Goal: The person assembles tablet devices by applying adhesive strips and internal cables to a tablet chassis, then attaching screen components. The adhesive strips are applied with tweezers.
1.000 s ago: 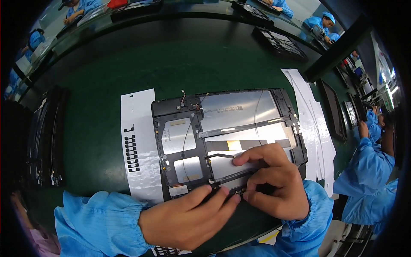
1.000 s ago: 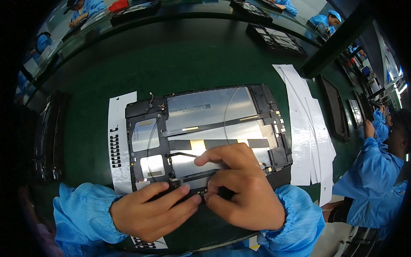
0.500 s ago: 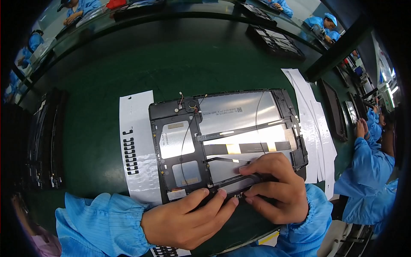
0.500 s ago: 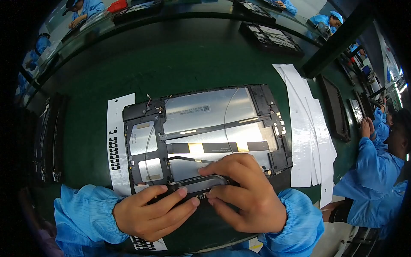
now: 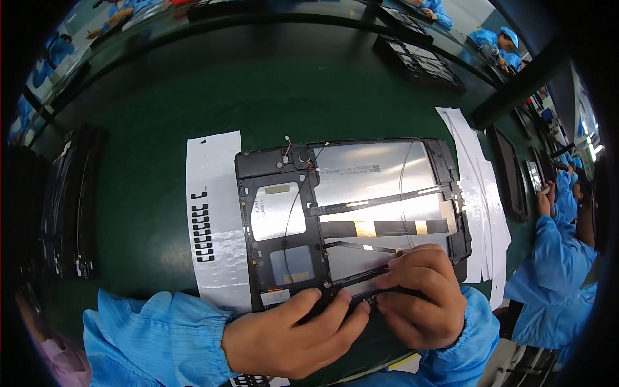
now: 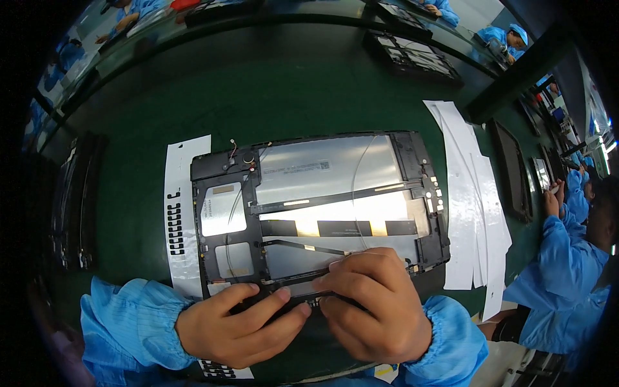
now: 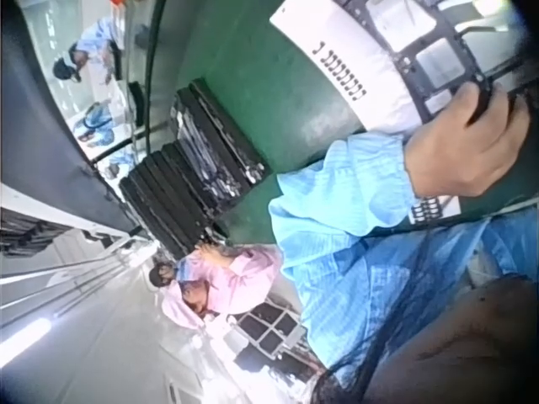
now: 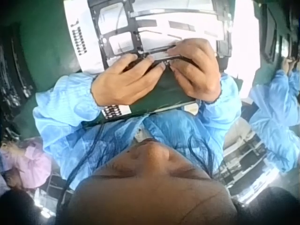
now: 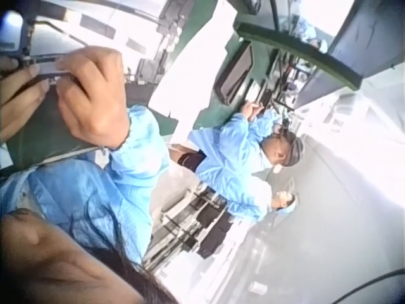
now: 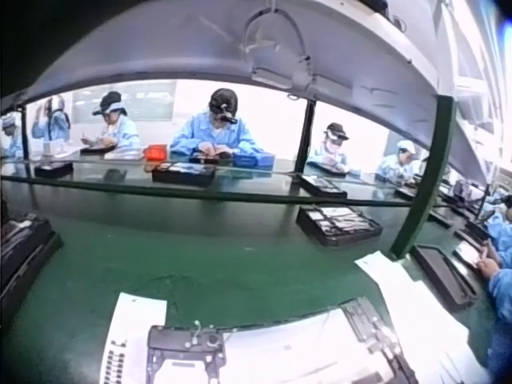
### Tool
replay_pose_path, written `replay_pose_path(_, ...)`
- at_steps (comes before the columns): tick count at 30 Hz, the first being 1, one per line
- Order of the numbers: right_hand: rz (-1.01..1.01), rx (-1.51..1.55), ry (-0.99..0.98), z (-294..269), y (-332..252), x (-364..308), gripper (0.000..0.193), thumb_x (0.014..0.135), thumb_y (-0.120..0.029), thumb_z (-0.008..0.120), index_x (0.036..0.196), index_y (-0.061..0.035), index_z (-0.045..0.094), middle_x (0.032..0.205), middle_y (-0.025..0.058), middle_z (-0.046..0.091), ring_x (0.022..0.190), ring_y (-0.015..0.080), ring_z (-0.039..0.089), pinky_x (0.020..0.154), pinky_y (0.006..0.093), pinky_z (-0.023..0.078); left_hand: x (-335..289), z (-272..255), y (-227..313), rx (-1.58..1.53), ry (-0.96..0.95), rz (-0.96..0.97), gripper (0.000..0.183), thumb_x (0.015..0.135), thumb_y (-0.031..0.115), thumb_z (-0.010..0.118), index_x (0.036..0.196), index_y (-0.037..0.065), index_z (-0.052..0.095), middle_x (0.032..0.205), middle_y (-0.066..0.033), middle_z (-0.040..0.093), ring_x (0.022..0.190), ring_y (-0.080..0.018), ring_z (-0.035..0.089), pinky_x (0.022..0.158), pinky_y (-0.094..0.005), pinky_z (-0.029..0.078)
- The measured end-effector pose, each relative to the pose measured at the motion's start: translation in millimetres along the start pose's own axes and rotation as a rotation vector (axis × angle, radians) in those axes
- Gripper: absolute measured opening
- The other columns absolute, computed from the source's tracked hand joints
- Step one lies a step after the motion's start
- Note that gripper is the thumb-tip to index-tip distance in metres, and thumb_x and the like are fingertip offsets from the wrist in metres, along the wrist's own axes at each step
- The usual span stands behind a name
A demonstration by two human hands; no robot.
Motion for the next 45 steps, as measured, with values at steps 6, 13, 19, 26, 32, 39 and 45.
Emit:
replay_pose_path(6, -0.087, -0.097, -0.028, 3, -12, 4, 0.02, 0.045, -0.002, 0.063, 0.063, 0.002, 0.056, 0.08, 0.0109, 0.056, 0.073, 0.0267, 0.053, 0.063, 0.0383, 0.045, 3, -1, -1, -0.004, 0.081, 0.034, 0.016, 0.08, 0.018, 0.05, 0.088, 0.009, 0.06, 0.104, -0.0068, 0.056, 0.095, -0.0209, 0.052, 0.068, -0.0305, 0.041)
replay_pose_path(13, -0.154, -0.31, -0.143, 10, -34, 14, 0.022, 0.042, -0.001, 0.06, 0.064, 0.0027, 0.055, 0.076, 0.011, 0.055, 0.072, 0.0274, 0.051, 0.066, 0.0418, 0.042, 1, -2, 3, 0.057, 0.181, 0.023, 0.021, 0.078, 0.019, 0.049, 0.089, 0.005, 0.059, 0.099, -0.011, 0.056, 0.093, -0.0235, 0.053, 0.068, -0.0335, 0.042)
replay_pose_path(19, 0.027, -0.237, -0.092, -8, -38, 53, 0.018, 0.057, 0.005, 0.06, 0.074, -0.0011, 0.058, 0.082, 0.0116, 0.054, 0.073, 0.0289, 0.051, 0.062, 0.0347, 0.04, -47, -53, -77, -0.202, 0.482, -0.223, 0.026, 0.07, -0.001, 0.057, 0.096, 0.002, 0.06, 0.098, -0.0139, 0.056, 0.093, -0.0264, 0.054, 0.077, -0.0357, 0.043)
replay_pose_path(26, -0.085, -0.441, -0.233, 109, -9, 156, 0.007, 0.065, -0.005, 0.055, 0.063, -0.0024, 0.062, 0.066, 0.0124, 0.059, 0.071, 0.0287, 0.054, 0.068, 0.035, 0.045, -101, -11, -151, -0.055, 0.207, -0.577, 0.028, 0.07, 0.002, 0.058, 0.098, 0.008, 0.062, 0.106, -0.0107, 0.053, 0.099, -0.0262, 0.048, 0.083, -0.0366, 0.038)
replay_pose_path(32, 0.164, -0.466, -0.5, 143, 14, 176, 0.014, 0.066, -0.012, 0.057, 0.066, 0.0002, 0.064, 0.065, 0.0169, 0.061, 0.061, 0.0335, 0.06, 0.063, 0.0387, 0.048, -104, -10, -153, -0.013, 0.206, -0.604, 0.025, 0.072, 0.008, 0.058, 0.096, 0.006, 0.063, 0.103, -0.0104, 0.053, 0.098, -0.0255, 0.047, 0.083, -0.0368, 0.036)
replay_pose_path(39, 0.432, -0.408, -0.631, 147, 22, 176, 0.021, 0.069, -0.018, 0.06, 0.076, 0.0016, 0.064, 0.077, 0.0193, 0.062, 0.074, 0.032, 0.062, 0.066, 0.0374, 0.05, -108, -9, -159, -0.066, 0.222, -0.645, 0.023, 0.074, 0.01, 0.058, 0.095, 0.005, 0.063, 0.106, -0.0102, 0.053, 0.101, -0.0252, 0.045, 0.086, -0.0362, 0.035)
replay_pose_path(45, 0.303, -0.302, -0.469, 145, 21, 172, 0.014, 0.067, -0.013, 0.056, 0.066, -0.0007, 0.064, 0.069, 0.0171, 0.061, 0.065, 0.0314, 0.06, 0.064, 0.0368, 0.048, -108, -8, -159, -0.082, 0.206, -0.682, 0.023, 0.076, 0.01, 0.058, 0.097, 0.005, 0.063, 0.108, -0.0097, 0.053, 0.102, -0.0249, 0.045, 0.088, -0.0365, 0.034)
Point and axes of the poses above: each hand's wrist, its own x-axis towards the middle knuckle, its own z-axis out of the palm, y = z × x, the point moved 7 cm from there along x, towards the middle knuckle
